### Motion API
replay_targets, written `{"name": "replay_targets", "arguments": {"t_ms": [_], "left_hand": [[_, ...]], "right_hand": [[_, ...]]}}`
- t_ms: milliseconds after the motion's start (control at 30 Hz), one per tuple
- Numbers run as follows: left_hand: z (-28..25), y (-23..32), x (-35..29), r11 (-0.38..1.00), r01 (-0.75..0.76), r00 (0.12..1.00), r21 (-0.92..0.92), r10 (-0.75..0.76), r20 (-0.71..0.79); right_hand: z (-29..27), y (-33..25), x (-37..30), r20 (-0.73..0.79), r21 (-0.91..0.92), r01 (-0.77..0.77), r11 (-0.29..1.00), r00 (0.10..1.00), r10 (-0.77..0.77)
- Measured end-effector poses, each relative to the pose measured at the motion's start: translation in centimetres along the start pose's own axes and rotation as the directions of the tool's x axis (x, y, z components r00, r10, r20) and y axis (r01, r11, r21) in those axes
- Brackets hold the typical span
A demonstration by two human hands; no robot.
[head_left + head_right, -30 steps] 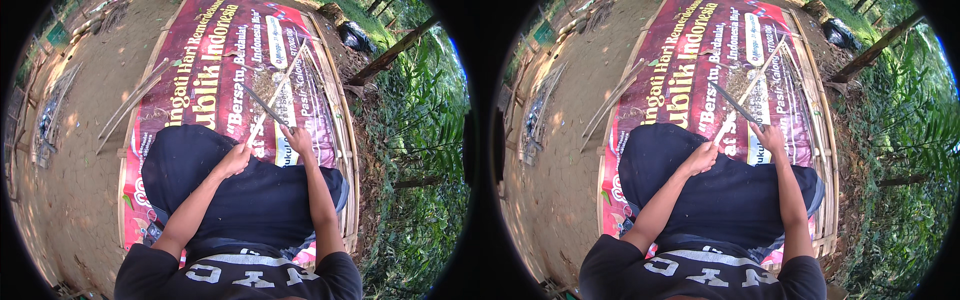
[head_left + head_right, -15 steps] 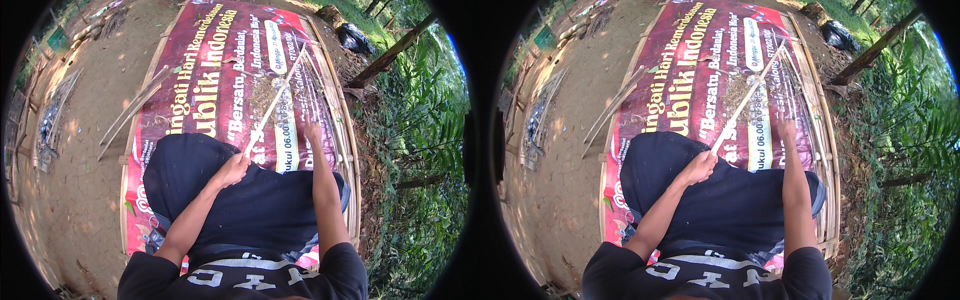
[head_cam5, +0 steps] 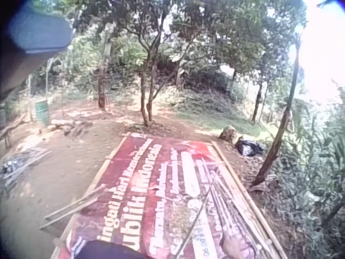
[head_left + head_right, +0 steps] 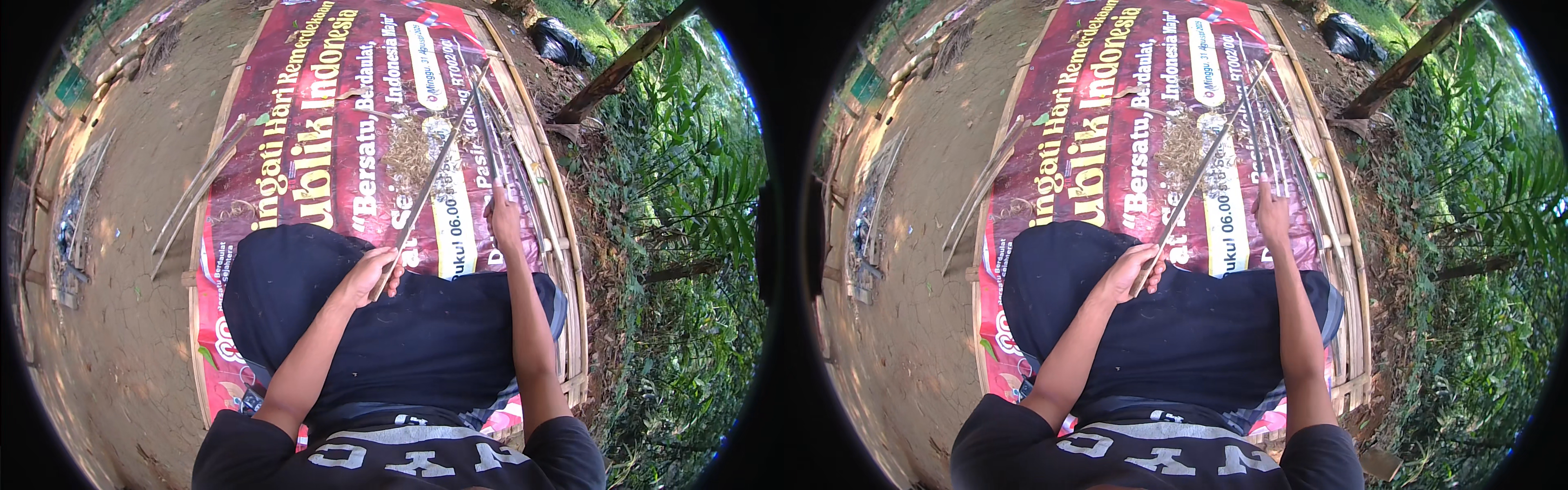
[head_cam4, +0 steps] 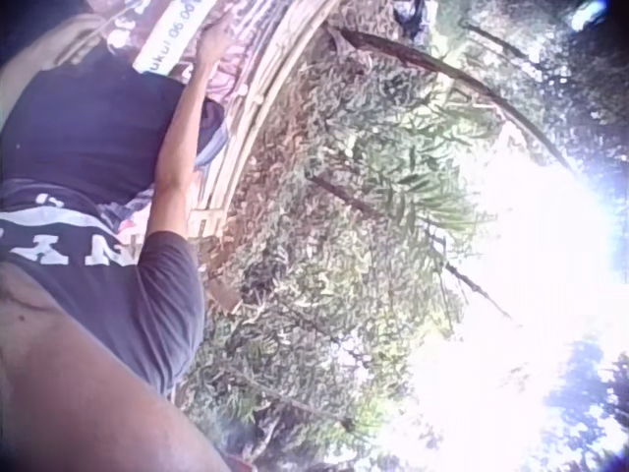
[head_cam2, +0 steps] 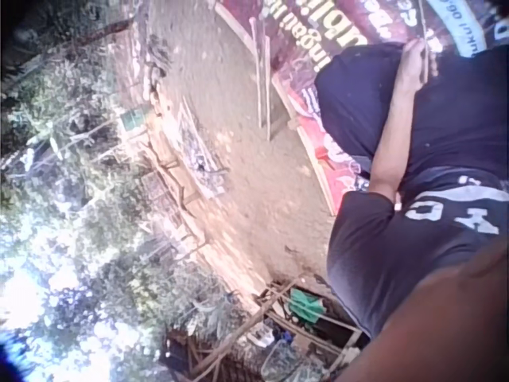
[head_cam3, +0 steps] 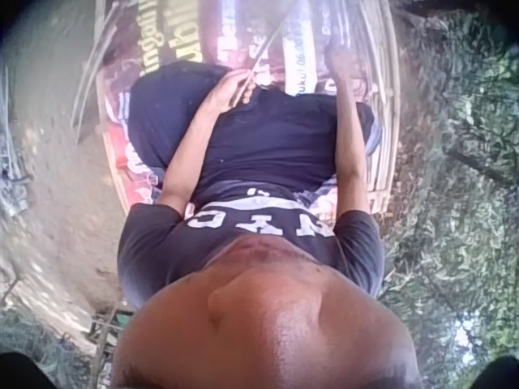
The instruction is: The person sits cross-legged on a tarp and uses a machete to shave and split thin bamboo strips. They hold the bamboo with one hand and repeatedly draw the blade along the strip to remove the outer layer and split it into thinner pieces.
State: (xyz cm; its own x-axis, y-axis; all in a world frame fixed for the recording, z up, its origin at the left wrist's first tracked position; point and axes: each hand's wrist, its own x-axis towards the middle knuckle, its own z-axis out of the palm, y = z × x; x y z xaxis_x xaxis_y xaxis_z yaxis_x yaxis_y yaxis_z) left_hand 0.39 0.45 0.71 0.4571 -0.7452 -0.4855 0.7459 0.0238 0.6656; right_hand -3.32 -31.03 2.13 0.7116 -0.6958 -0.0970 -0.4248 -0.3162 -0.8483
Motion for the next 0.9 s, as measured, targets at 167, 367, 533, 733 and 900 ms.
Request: {"name": "replay_targets", "arguments": {"t_ms": [167, 367, 533, 733, 900], "left_hand": [[0.0, -0.1, 0.1, 0.989, 0.011, 1.0, 0.146, -0.008, -0.024], [0.1, 0.4, -0.1, 0.988, -0.016, 0.998, 0.156, 0.025, -0.052], [-0.2, -0.3, 0.6, 0.978, -0.038, 0.998, 0.203, 0.047, -0.042], [-0.1, -0.6, 0.9, 0.99, 0.045, 0.996, 0.131, -0.035, -0.079], [0.2, -0.2, 1.1, 0.986, 0.064, 0.998, 0.151, -0.063, -0.014]], "right_hand": [[3.3, 1.4, -4.5, 0.125, -0.113, 0.104, 0.988, 0.988, -0.089], [4.5, -0.1, -5.4, 0.351, -0.386, 0.401, 0.831, 0.897, -0.27], [4.9, -0.8, -6.9, 0.477, -0.384, 0.567, 0.729, 0.798, -0.369], [4.7, -1.1, -6.7, 0.507, -0.406, 0.616, 0.675, 0.766, -0.395], [4.4, -0.4, -5.4, 0.426, -0.441, 0.465, 0.768, 0.861, -0.277]]}}
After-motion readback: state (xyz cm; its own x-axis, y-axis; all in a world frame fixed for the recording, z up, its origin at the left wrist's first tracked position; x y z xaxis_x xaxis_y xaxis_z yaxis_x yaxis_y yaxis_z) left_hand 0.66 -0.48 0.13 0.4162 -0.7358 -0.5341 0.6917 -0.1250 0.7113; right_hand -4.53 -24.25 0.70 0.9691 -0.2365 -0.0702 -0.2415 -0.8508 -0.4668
